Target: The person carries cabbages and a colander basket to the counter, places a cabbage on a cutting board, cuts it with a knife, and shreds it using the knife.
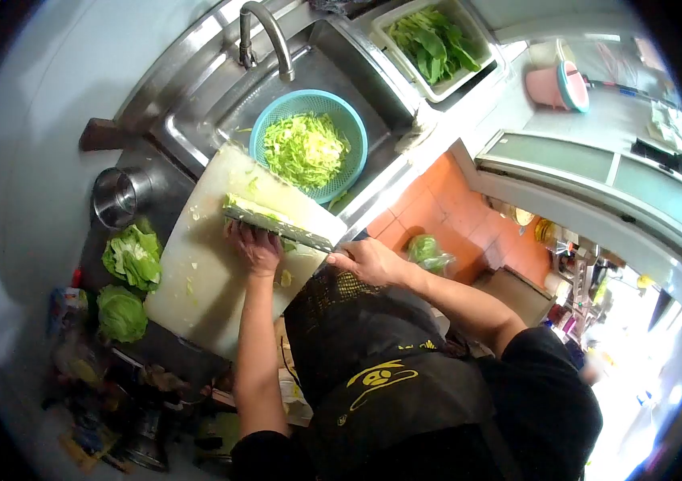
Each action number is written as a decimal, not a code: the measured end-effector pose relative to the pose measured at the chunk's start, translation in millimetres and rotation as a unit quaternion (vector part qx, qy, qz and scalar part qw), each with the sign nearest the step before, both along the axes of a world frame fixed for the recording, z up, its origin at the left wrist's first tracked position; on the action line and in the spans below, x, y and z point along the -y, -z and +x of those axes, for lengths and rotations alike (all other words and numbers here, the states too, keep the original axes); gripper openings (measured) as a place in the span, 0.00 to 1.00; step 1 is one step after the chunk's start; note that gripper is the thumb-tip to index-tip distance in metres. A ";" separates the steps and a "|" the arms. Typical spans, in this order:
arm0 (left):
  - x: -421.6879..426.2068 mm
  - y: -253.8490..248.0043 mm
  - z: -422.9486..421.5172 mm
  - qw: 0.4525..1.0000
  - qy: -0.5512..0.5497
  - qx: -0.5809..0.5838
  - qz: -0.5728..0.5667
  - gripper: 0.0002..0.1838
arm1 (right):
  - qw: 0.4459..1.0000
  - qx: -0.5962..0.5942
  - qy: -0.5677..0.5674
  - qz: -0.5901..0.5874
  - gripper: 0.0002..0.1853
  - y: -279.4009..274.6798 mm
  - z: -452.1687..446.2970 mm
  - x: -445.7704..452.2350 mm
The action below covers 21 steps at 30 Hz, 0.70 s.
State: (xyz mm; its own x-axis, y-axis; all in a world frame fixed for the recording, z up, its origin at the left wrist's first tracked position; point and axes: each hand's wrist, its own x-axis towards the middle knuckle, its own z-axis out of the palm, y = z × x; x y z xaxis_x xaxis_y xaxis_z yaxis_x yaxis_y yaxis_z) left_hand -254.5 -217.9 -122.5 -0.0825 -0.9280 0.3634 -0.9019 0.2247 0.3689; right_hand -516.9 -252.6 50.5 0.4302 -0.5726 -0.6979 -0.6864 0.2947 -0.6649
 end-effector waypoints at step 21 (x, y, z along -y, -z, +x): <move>16.4 -8.5 3.0 0.998 0.058 -0.014 0.009 0.09 | 0.996 0.042 0.073 0.009 0.30 50.4 9.0 0.9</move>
State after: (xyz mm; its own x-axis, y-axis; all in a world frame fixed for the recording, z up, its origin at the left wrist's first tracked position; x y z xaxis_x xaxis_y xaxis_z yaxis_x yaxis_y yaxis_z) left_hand -251.5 -234.3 -114.0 -0.1809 -0.9191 0.3500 -0.8593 0.3208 0.3984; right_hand -508.0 -253.5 0.1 0.4010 -0.6213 -0.6732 -0.5768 0.3997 -0.7124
